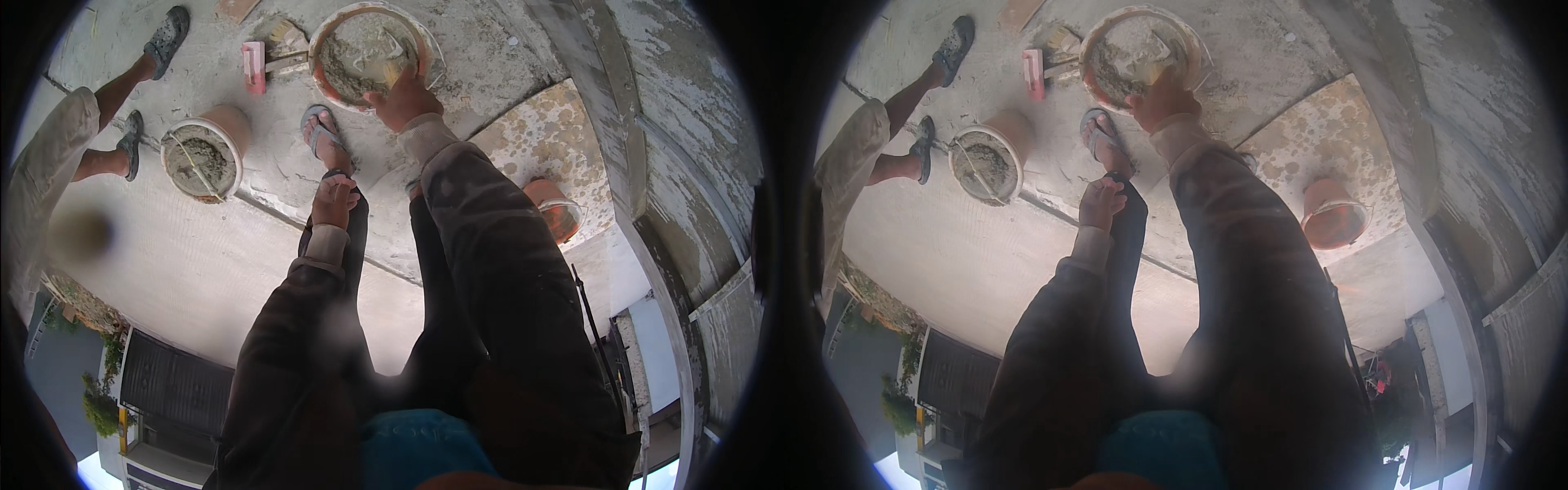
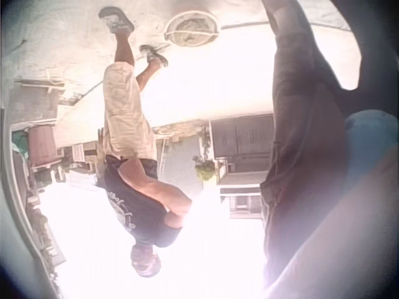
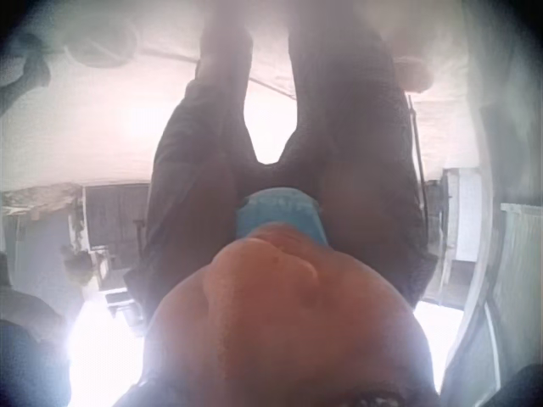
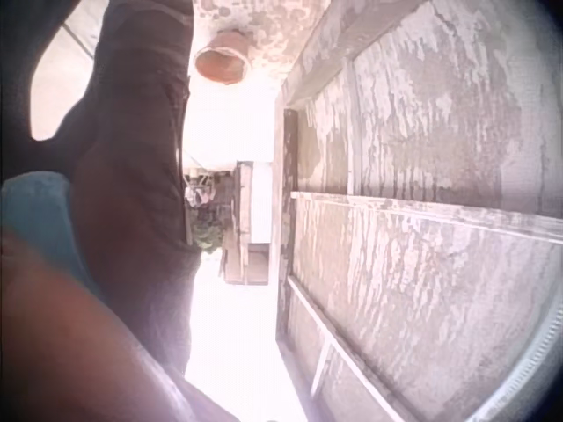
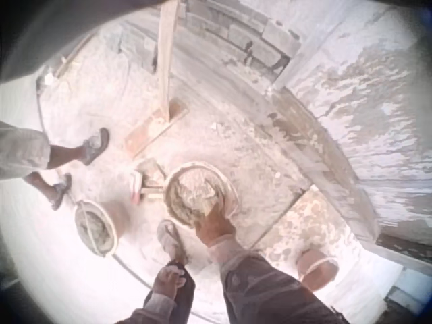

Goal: The person mixes cement in a bucket using a trowel, then scoops the mixture and applies it to a wall surface. The person also pours water from a bucket into the cement mixture and continues mixing.

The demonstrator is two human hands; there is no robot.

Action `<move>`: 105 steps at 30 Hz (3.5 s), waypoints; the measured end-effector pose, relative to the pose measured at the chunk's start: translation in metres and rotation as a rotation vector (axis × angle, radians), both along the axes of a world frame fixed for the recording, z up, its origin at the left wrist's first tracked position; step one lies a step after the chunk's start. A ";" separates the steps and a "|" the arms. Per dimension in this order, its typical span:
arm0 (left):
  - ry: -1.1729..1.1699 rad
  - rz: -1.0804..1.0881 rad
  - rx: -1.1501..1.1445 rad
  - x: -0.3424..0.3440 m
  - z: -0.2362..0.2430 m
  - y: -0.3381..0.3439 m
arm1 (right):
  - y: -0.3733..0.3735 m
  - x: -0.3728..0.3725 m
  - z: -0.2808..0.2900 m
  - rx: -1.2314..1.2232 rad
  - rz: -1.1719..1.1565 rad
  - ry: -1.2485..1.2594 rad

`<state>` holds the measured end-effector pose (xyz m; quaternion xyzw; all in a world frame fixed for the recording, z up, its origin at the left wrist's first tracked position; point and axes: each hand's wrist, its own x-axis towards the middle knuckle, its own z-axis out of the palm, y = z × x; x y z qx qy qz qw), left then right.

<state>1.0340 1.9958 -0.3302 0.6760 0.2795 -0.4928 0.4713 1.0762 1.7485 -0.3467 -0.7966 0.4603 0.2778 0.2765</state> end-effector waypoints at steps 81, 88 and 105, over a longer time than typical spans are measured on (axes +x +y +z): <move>-0.213 -0.032 -0.474 0.155 -0.180 -0.020 | 0.010 0.051 0.009 -0.649 1.817 -0.062; -0.036 0.316 -0.555 0.082 -0.179 -0.030 | -0.014 0.096 0.013 -0.584 1.526 0.104; -0.035 0.091 -0.578 0.109 -0.161 -0.019 | 0.017 0.055 0.063 -0.822 1.544 -0.117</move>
